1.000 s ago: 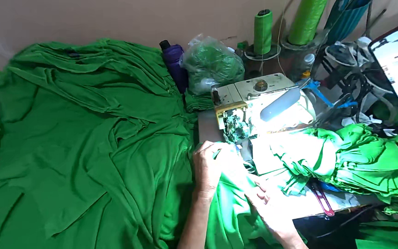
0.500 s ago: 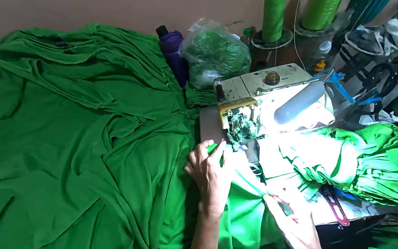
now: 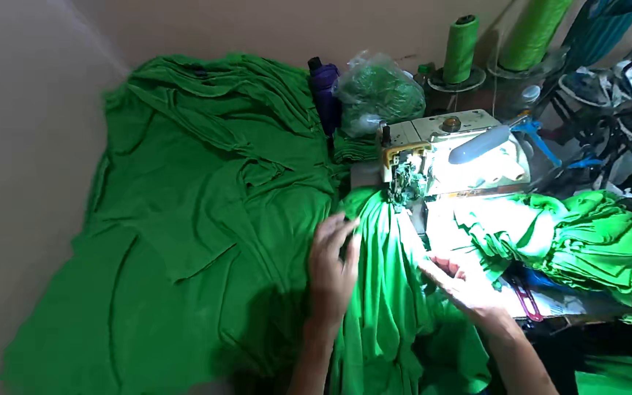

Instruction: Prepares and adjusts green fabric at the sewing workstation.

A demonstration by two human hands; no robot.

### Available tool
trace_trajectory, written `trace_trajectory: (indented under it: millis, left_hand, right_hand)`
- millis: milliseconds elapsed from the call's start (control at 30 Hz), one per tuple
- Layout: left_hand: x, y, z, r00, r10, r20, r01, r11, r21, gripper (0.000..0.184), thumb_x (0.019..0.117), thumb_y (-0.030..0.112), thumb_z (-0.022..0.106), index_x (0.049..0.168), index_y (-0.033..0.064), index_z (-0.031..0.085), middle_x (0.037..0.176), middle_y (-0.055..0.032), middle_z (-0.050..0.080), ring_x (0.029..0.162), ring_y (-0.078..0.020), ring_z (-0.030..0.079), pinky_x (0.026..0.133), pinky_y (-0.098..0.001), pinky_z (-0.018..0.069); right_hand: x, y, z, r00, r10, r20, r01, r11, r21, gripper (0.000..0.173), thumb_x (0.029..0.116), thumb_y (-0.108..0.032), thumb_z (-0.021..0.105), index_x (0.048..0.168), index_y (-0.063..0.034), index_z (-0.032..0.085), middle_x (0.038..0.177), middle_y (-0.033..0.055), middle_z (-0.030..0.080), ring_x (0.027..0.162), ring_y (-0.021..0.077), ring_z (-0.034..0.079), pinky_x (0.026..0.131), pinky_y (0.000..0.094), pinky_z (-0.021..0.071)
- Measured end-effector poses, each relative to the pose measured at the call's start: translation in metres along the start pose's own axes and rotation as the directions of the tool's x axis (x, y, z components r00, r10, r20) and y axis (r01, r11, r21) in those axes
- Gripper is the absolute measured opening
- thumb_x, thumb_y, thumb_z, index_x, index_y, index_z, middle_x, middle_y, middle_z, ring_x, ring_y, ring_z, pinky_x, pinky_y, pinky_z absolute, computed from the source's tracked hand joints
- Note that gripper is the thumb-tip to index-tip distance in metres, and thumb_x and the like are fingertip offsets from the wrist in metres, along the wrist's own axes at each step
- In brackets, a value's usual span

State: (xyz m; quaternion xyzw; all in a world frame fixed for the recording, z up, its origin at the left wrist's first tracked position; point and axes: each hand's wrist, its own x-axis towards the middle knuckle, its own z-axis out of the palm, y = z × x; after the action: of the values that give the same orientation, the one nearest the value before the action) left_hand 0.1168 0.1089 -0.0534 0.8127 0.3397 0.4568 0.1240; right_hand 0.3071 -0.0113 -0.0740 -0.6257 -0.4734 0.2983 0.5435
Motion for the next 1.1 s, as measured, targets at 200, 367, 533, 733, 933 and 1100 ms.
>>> trace_trajectory:
  millis: [200,367,533,733,933,1100]
  left_hand:
    - [-0.197,-0.005,-0.058,0.675,-0.636,-0.375,0.515,0.769,-0.378,0.032,0.0985,0.009,0.056,0.120,-0.0140,0.047,0.112,-0.0070,0.055,0.101,0.0007,0.056,0.090,-0.0180,0.0496]
    - [-0.231,-0.007,-0.030,0.621,-0.693,0.367,0.754,0.399,-0.522,0.039,0.0994,0.008,0.057,0.129,-0.0165,0.050,0.116,-0.0134,0.066,0.107,-0.0057,0.063,0.099,-0.0271,0.0513]
    - [-0.188,0.013,-0.132,0.720,-0.605,0.341,0.688,0.689,-0.230,0.028,0.0889,0.015,0.076,0.104,-0.0070,0.069,0.086,-0.0019,0.073,0.080,-0.0018,0.069,0.081,-0.0268,0.0591]
    - [-0.101,-0.099,-0.342,0.943,-0.331,-0.031,0.290,0.864,-0.411,0.015,0.1036,0.030,0.059,0.113,0.0311,0.071,0.101,0.0188,0.074,0.088,0.0089,0.067,0.077,-0.0126,0.0565]
    - [0.060,-0.123,-0.326,0.626,-0.639,-0.447,0.687,0.723,-0.072,0.045,0.1050,0.034,0.052,0.141,0.0086,0.046,0.125,-0.0086,0.059,0.104,-0.0130,0.060,0.090,-0.0356,0.0513]
    - [0.009,-0.079,-0.219,0.955,-0.099,-0.281,0.174,0.952,0.254,0.053,0.1070,0.030,0.050,0.141,-0.0100,0.047,0.143,-0.0294,0.052,0.128,-0.0312,0.056,0.107,-0.0413,0.0475]
  right_hand:
    - [-0.052,0.031,-0.026,0.963,0.166,0.211,-0.213,0.951,0.226,0.008,0.0863,-0.010,0.070,0.092,-0.0145,0.069,0.078,-0.0108,0.072,0.072,-0.0015,0.068,0.070,0.0179,0.0577]
    - [-0.076,0.042,-0.034,0.929,0.216,0.301,-0.339,0.823,0.456,0.021,0.0715,-0.028,0.088,0.088,-0.0215,0.076,0.083,-0.0060,0.077,0.075,0.0026,0.072,0.071,0.0209,0.0605]
    - [-0.091,0.039,-0.061,0.911,-0.160,0.381,-0.099,0.811,0.576,0.021,0.0890,-0.031,0.076,0.110,-0.0288,0.078,0.098,-0.0111,0.078,0.087,-0.0025,0.072,0.078,0.0179,0.0602]
    - [-0.098,0.014,-0.041,0.826,-0.219,0.520,-0.097,0.853,0.513,0.011,0.0897,-0.038,0.073,0.099,-0.0348,0.078,0.094,-0.0205,0.075,0.085,-0.0104,0.068,0.075,0.0117,0.0556]
    - [-0.112,0.045,0.043,0.782,0.039,0.622,-0.415,0.777,0.473,0.013,0.0924,-0.015,0.070,0.102,-0.0196,0.077,0.094,-0.0065,0.078,0.086,0.0029,0.072,0.079,0.0242,0.0601]
    - [-0.126,0.033,0.049,0.825,0.304,0.475,-0.517,0.747,0.419,0.026,0.0933,0.005,0.052,0.111,-0.0072,0.066,0.095,-0.0059,0.076,0.085,0.0030,0.071,0.077,0.0227,0.0587]
